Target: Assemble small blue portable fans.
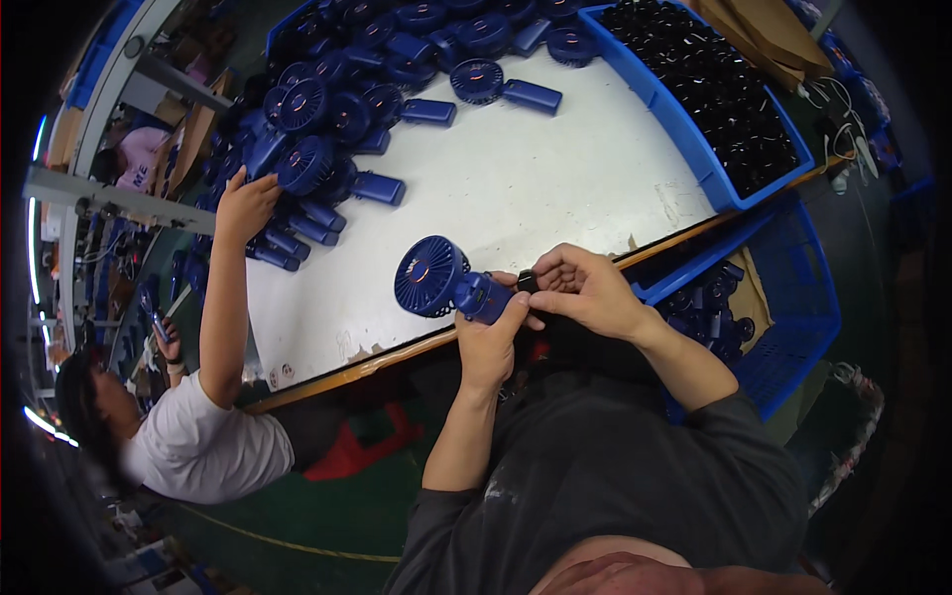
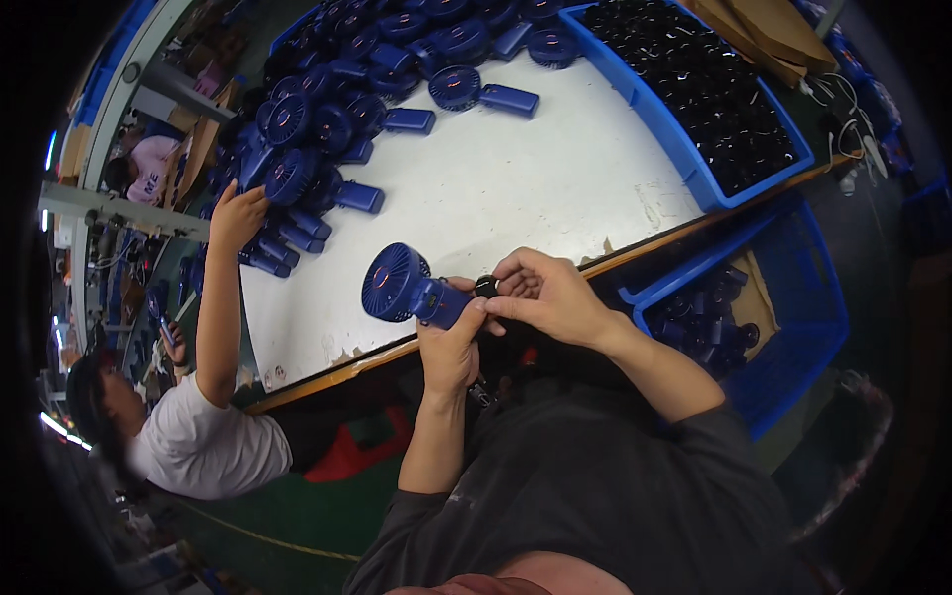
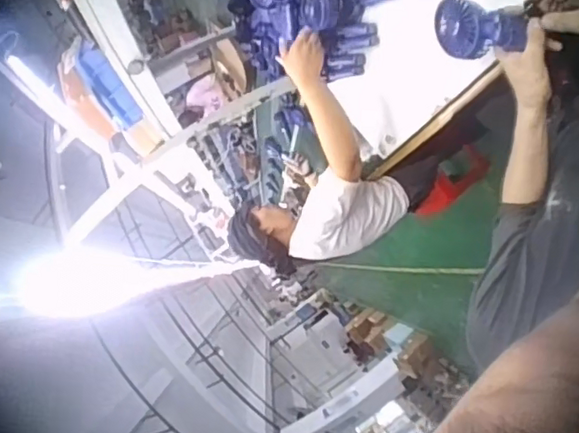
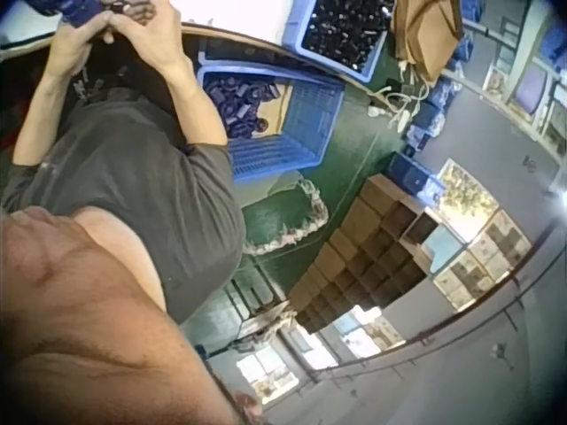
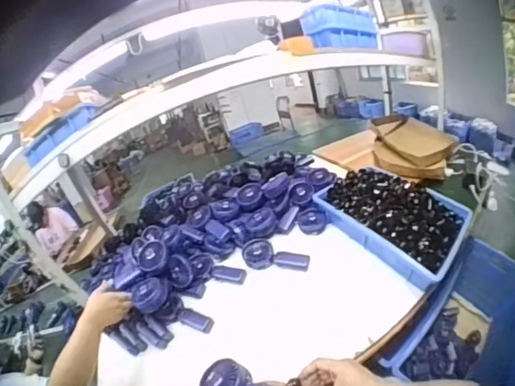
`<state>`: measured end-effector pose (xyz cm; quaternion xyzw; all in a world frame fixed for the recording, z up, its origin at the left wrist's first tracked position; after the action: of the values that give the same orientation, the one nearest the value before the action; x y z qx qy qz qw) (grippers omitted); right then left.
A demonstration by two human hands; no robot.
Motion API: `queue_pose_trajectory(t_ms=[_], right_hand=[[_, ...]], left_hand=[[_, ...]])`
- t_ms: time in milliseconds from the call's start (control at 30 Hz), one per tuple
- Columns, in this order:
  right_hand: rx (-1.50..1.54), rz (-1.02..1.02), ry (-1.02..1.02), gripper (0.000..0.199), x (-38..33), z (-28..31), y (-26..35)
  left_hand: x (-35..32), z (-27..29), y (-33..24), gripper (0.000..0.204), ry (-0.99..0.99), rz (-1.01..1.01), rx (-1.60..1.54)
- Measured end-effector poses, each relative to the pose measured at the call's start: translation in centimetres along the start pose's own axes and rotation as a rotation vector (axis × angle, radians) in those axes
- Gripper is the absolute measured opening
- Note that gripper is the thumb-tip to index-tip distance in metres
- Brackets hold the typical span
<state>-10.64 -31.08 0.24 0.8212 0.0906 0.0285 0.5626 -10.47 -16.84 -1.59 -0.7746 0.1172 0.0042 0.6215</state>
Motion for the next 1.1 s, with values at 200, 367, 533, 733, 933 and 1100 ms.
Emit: queue_pose_trajectory(t_ms=[200, 367, 533, 733, 933, 1100], right_hand=[[-0.394, 0.258, 0.089, 0.029, 0.5, -1.4, 4.8], [-0.665, 0.61, 0.37, 0.027, 0.5, -5.4, 8.3], [-0.776, 0.621, 0.427, 0.032, 0.5, -6.7, 8.6], [-0.903, 0.476, 0.276, 0.05, -1.0, -6.3, 6.4], [-0.826, 0.544, 0.026, 0.065, -3.0, -5.9, 4.0], [0.38, -0.156, -0.003, 0.051, -5.1, -0.5, -3.5]], left_hand=[[-0.2, -1.6, -0.4, 0.027, 0.179, 0.127, -0.013], [-2.1, -3.4, 1.2, 0.043, 0.532, 0.228, -0.193], [-2.0, -3.4, 1.1, 0.069, 0.505, 0.146, -0.279], [-1.2, -3.6, 1.1, 0.068, 0.36, 0.223, -0.396], [-0.7, -2.6, 1.1, 0.045, 0.261, -0.041, 0.268], [-1.9, -5.1, -9.7, 0.089, 0.134, -0.711, 1.165]])
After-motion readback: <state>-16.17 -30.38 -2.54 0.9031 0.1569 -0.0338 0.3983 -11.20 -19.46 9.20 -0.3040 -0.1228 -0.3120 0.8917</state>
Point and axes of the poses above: each hand's wrist, its own x-axis towards the middle knuckle, its own z-axis out of the back of the hand, y = z × x, the point moved 9 cm from there along x, towards the middle knuckle, and after that the axes turned 15 degrees about x, right-handed, at the moved point
